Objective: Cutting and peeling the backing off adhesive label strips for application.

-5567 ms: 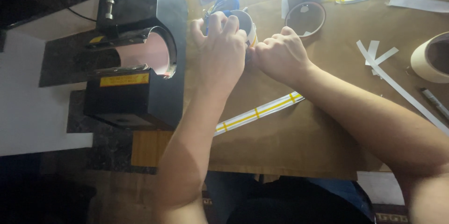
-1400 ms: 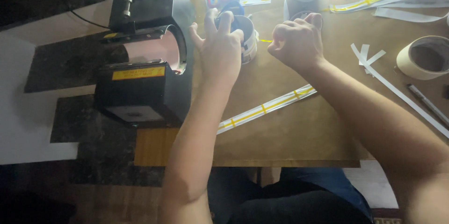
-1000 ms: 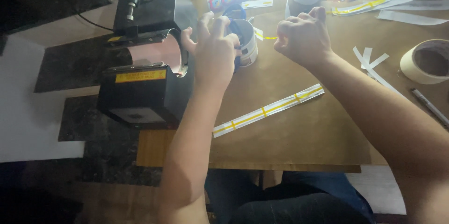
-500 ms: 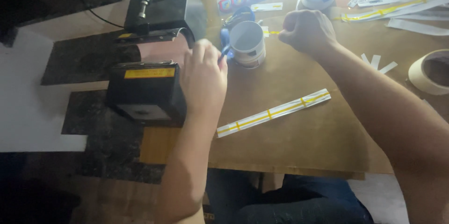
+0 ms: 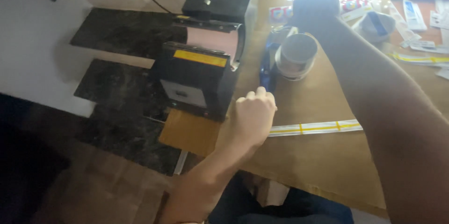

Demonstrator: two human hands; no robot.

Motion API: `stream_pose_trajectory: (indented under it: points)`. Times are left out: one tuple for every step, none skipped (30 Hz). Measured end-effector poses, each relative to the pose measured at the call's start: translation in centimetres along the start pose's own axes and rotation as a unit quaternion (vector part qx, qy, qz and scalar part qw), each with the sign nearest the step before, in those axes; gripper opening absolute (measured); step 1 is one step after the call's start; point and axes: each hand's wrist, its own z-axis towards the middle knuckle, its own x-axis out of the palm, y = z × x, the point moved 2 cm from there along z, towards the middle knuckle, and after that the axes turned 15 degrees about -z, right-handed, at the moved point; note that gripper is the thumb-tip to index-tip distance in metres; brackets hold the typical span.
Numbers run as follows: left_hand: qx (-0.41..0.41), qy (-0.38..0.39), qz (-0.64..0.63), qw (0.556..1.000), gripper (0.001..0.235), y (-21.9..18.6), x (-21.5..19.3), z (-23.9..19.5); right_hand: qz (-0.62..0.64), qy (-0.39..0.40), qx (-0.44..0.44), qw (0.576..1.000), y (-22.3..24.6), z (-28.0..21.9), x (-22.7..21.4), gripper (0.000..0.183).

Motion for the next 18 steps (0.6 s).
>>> stream_pose_trajectory:
  points:
    - [0.003,0.011,-0.020,1.000,0.024,0.2,-0.1,-0.1,-0.057,-0.011,-0.036,0.998,0.9,-0.5,-1.3,0.043]
    - [0.008,0.023,-0.042,0.999,0.024,0.3,-0.1,-0.3,-0.113,-0.019,-0.070,0.991,1.7,-1.1,-2.5,0.034]
    - [0.003,0.023,-0.043,0.999,0.024,0.5,0.6,-0.4,-0.115,-0.020,-0.074,0.990,0.8,1.7,2.7,0.034]
    - [-0.008,0.035,-0.060,0.998,0.026,0.6,1.3,-0.5,0.149,-0.091,-0.152,0.973,0.9,4.2,7.0,0.021]
    - [-0.019,0.048,-0.077,0.996,0.029,0.7,2.1,-0.6,0.404,-0.157,-0.213,0.876,2.4,7.2,10.3,0.012]
    - [-0.020,0.048,-0.080,0.995,0.029,0.8,1.9,-0.6,0.403,-0.155,-0.214,0.876,2.9,4.5,7.6,0.012]
    - [-0.016,0.058,-0.075,0.995,0.033,0.8,1.8,-0.7,0.238,-0.250,-0.229,0.910,3.4,1.6,4.5,0.017]
    - [-0.008,0.067,-0.069,0.995,0.038,0.7,1.6,-0.7,0.065,-0.336,-0.234,0.910,3.8,-1.4,1.6,0.041]
    - [-0.006,0.068,-0.071,0.995,0.038,0.7,1.3,-0.9,0.064,-0.334,-0.233,0.911,3.3,-3.3,0.1,0.041]
    - [0.002,0.069,-0.061,0.996,0.040,0.8,1.0,-1.0,-0.067,-0.303,-0.260,0.914,3.0,-5.0,-1.2,0.036]
    - [0.011,0.070,-0.051,0.996,0.043,0.8,0.8,-1.1,-0.195,-0.266,-0.282,0.901,2.6,-6.7,-2.4,0.037]
    - [0.011,0.070,-0.052,0.996,0.043,0.9,0.2,-1.1,-0.196,-0.265,-0.282,0.901,1.6,-9.6,-4.2,0.037]
    - [0.014,0.072,-0.058,0.996,0.043,0.9,-0.4,-1.2,-0.063,-0.300,-0.333,0.891,0.6,-12.8,-6.1,0.020]
    - [0.016,0.073,-0.063,0.995,0.044,1.0,-0.9,-1.3,0.072,-0.330,-0.377,0.862,-0.3,-15.8,-8.2,0.011]
    - [0.014,0.073,-0.063,0.995,0.044,1.2,-0.7,-1.3,0.072,-0.331,-0.379,0.861,-1.4,-16.7,-6.7,0.011]
    - [0.010,0.087,-0.095,0.992,0.041,1.3,-0.4,-1.4,0.100,-0.229,-0.280,0.927,-2.8,-17.2,-4.9,0.006]
    - [0.006,0.100,-0.128,0.987,0.038,1.4,-0.1,-1.4,0.126,-0.122,-0.173,0.969,-4.3,-17.8,-2.9,0.022]
    - [0.007,0.100,-0.127,0.987,0.038,1.5,1.5,-1.3,0.126,-0.122,-0.172,0.969,-5.6,-19.3,-4.5,0.022]
